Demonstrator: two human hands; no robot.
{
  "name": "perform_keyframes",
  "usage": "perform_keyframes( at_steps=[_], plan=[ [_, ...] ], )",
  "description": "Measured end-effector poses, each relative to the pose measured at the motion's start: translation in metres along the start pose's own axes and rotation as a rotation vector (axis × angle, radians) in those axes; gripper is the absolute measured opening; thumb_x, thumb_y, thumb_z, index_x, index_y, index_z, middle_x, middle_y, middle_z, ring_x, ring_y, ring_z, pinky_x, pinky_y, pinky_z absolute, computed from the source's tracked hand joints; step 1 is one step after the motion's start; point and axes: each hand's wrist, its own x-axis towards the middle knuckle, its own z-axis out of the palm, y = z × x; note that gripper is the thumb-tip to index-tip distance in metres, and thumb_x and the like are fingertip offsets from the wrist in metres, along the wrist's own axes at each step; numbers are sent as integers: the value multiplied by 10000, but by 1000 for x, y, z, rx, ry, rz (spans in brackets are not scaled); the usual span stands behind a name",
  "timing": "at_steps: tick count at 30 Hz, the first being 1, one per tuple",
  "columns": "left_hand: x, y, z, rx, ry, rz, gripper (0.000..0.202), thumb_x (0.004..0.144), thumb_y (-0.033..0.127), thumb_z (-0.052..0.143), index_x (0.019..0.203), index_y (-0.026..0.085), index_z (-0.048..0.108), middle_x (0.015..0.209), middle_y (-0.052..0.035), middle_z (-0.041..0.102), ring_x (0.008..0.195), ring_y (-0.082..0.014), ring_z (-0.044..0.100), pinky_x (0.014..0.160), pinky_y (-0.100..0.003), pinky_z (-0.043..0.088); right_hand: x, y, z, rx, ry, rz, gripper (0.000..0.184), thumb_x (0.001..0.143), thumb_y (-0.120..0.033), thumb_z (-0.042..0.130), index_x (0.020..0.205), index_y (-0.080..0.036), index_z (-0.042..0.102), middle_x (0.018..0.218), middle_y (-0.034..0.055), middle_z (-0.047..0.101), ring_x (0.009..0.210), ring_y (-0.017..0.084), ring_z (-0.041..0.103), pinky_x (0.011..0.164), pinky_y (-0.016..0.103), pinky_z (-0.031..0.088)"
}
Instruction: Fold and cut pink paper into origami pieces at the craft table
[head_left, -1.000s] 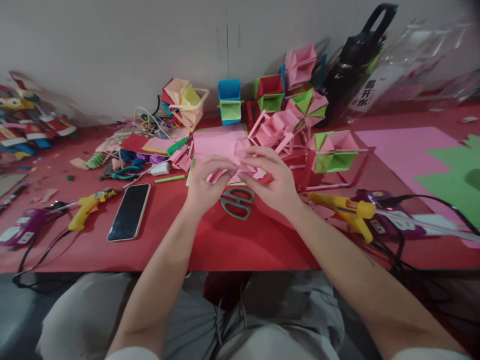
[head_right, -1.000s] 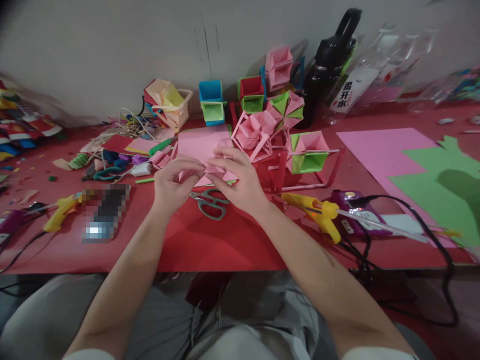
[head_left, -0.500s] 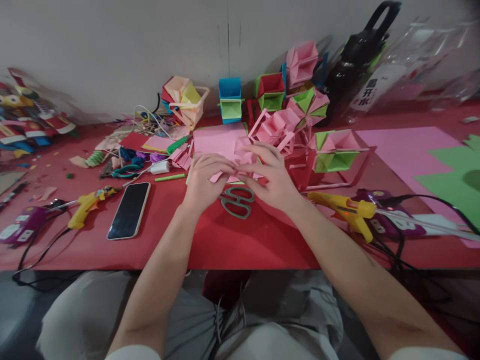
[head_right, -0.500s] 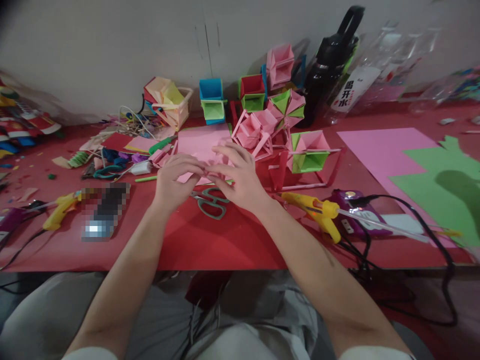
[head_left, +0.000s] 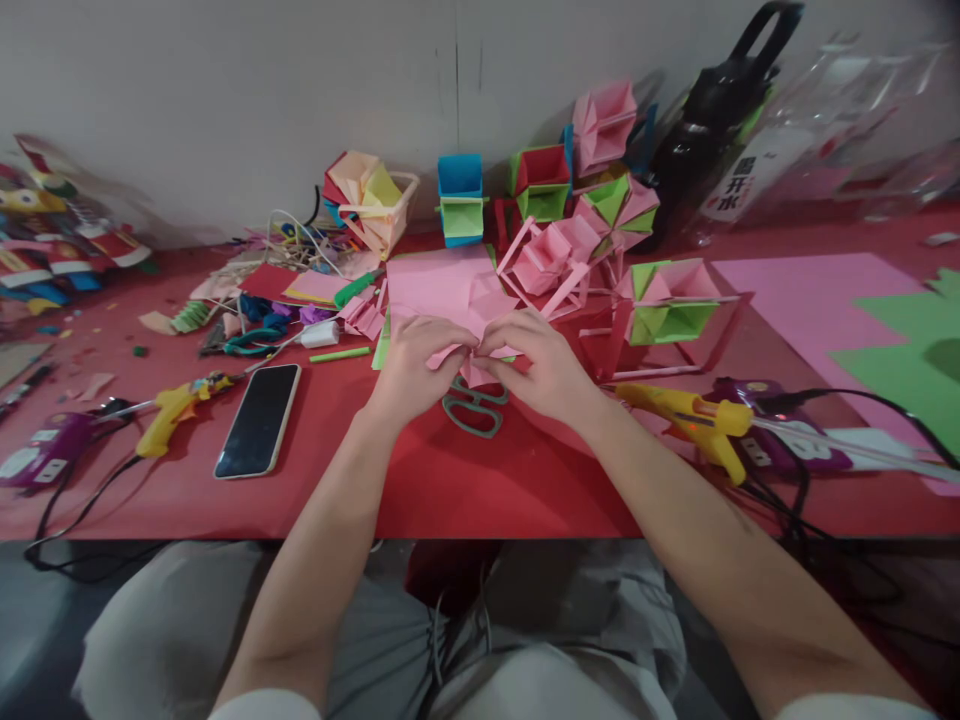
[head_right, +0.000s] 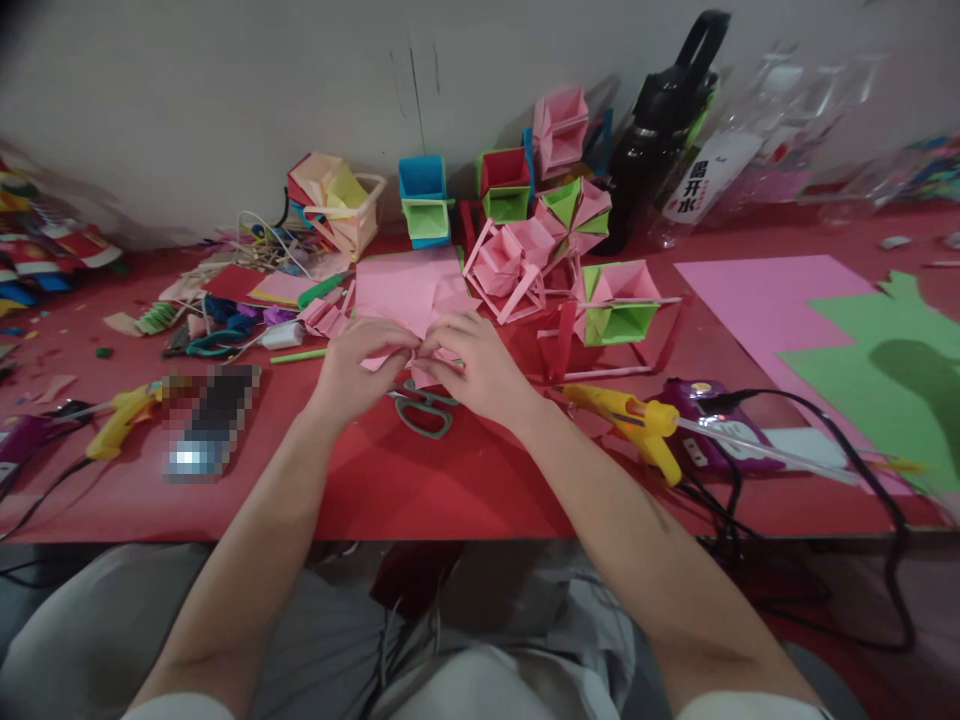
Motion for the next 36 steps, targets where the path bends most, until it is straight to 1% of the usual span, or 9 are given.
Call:
perform_keyframes(
  at_steps=[8, 11, 14, 18, 22, 27, 33, 34, 36],
  plan=[
    [1, -4, -1, -48, -46, 2, 183, 901, 174, 604, 895, 254, 768, 907, -28, 788, 912, -209, 708, 933, -386, 488, 0, 1, 0, 55, -75, 31, 84, 960, -188, 580, 888, -227, 595, 928, 47, 665, 899, 222, 597, 837, 380, 455],
    [1, -6, 0, -73, -12, 9, 178, 911, 190, 611, 909, 253, 777, 915, -32, 792, 906, -207, 712, 911, -380, 503, 0, 2, 0, 73, -67, 37, 94, 994, -238, 558, 904, -227, 585, 907, 42, 652, 886, 210, 593, 819, 359, 457],
    [0, -6, 0, -84, 18, -15, 176, 920, 225, 616, 936, 267, 787, 931, -35, 796, 916, -214, 716, 909, -387, 515, 1, 1, 0, 104, -50, 61, 169, 1035, -320, 497, 920, -229, 581, 896, 43, 651, 876, 205, 597, 821, 355, 462],
    [0, -5, 1, -87, 20, -3, 188, 921, 226, 612, 963, 273, 789, 919, -33, 800, 896, -214, 722, 907, -394, 519, 1, -2, -1, 113, -55, 91, 230, 1022, -436, 524, 920, -232, 559, 891, 41, 641, 855, 199, 584, 802, 345, 460],
    [0, -1, 1, -72, 19, 22, 173, 922, 221, 626, 976, 260, 785, 921, -29, 802, 873, -202, 724, 902, -382, 515, 0, -3, -2, 123, -70, 76, 238, 1029, -424, 513, 887, -233, 526, 839, 22, 592, 794, 180, 552, 752, 326, 447],
    [-2, 5, 2, -54, 23, -57, 189, 901, 221, 665, 1051, 259, 773, 956, -36, 800, 909, -201, 724, 957, -385, 509, 0, -5, -1, 174, -65, 115, 276, 1041, -432, 468, 848, -237, 491, 780, 10, 553, 733, 172, 522, 696, 318, 440],
    [-2, 8, 1, -213, -1, -138, 198, 886, 226, 679, 1063, 228, 767, 945, -51, 794, 905, -199, 730, 945, -370, 546, 0, -4, -2, 241, -101, 246, 357, 1041, -509, 444, 830, -231, 523, 724, -3, 552, 684, 159, 515, 632, 299, 435],
    [-1, 8, 1, -232, -1, -149, 194, 888, 231, 678, 1059, 224, 770, 951, -54, 795, 904, -198, 733, 935, -363, 554, 1, -3, -2, 257, -86, 270, 369, 1040, -520, 442, 836, -229, 541, 737, 0, 570, 693, 159, 532, 643, 299, 447],
    [0, 7, 0, -247, 1, -165, 185, 898, 237, 665, 1043, 211, 777, 984, -68, 798, 922, -203, 737, 917, -353, 567, 2, -2, -3, 303, -6, 307, 384, 1040, -528, 437, 858, -224, 583, 806, 16, 624, 756, 164, 587, 704, 306, 481]
  ],
)
